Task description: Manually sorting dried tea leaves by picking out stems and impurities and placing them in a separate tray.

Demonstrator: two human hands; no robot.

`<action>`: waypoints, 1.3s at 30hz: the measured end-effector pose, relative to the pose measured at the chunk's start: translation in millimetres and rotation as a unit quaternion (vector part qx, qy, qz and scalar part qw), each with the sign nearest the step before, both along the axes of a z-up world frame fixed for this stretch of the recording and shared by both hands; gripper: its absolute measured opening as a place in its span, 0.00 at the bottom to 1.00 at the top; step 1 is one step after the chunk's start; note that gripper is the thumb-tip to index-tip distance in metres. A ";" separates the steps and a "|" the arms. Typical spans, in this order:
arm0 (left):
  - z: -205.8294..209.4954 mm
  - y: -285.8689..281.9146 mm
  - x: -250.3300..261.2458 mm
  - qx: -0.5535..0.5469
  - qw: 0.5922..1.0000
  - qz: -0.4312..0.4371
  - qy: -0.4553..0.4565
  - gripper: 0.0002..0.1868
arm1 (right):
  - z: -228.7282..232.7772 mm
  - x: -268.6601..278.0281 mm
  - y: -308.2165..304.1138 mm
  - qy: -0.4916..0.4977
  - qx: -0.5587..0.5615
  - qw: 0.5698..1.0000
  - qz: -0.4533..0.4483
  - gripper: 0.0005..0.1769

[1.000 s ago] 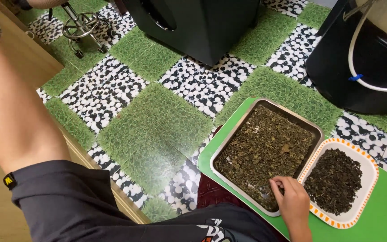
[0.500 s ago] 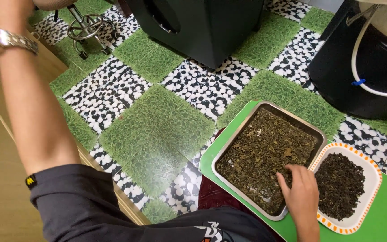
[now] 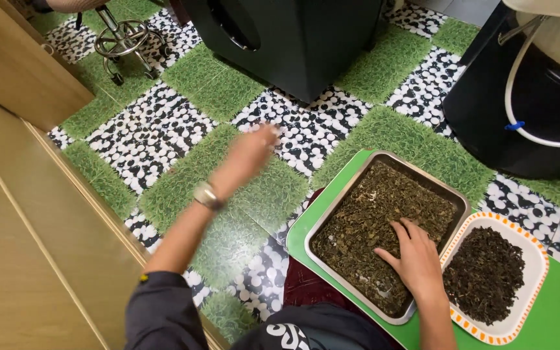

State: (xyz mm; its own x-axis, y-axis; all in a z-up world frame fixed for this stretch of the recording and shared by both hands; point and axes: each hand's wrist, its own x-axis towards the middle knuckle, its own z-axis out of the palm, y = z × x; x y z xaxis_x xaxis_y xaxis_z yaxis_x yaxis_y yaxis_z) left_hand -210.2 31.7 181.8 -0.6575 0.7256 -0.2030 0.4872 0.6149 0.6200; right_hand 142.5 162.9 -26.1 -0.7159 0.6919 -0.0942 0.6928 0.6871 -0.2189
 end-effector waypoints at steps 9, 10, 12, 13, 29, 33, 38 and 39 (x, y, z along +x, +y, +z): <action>-191.7 34.1 135.5 0.129 0.884 -0.411 0.180 0.31 | -9.9 3.4 -1.4 0.043 0.034 0.998 0.010 0.31; -211.9 39.0 145.4 0.109 0.868 -0.419 0.245 0.38 | -8.9 4.3 -1.6 0.066 0.045 0.997 0.014 0.27; -236.8 44.3 155.5 0.062 0.869 -0.420 0.256 0.41 | -2.4 5.9 -2.1 0.068 0.059 0.996 0.014 0.32; -250.3 43.4 159.8 0.005 0.866 -0.422 0.270 0.43 | -1.8 5.8 -5.8 0.078 0.068 0.995 0.014 0.36; -161.1 39.6 162.1 0.086 0.911 -0.377 -0.144 0.43 | 17.5 3.6 -11.0 0.136 -0.015 0.990 0.027 0.32; -160.5 41.8 162.2 0.095 0.907 -0.334 -0.239 0.42 | 13.2 3.7 -9.6 0.141 -0.055 0.988 0.006 0.31; -181.0 42.3 164.5 0.145 0.886 -0.316 -0.308 0.40 | 2.9 12.1 -6.8 0.202 -0.050 0.978 0.015 0.29; -188.3 42.8 166.5 0.156 0.884 -0.303 -0.318 0.38 | 2.5 13.8 -6.9 0.222 -0.049 0.974 0.014 0.27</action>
State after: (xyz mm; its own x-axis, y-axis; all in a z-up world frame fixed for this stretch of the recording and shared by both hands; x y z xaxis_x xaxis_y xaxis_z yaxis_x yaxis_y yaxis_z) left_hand -43.7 74.4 -6.5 0.0470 0.9918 -0.1189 0.1595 0.1100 0.9810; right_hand 156.3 156.0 -23.6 -0.7191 0.6753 0.1637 0.4966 0.6643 -0.5587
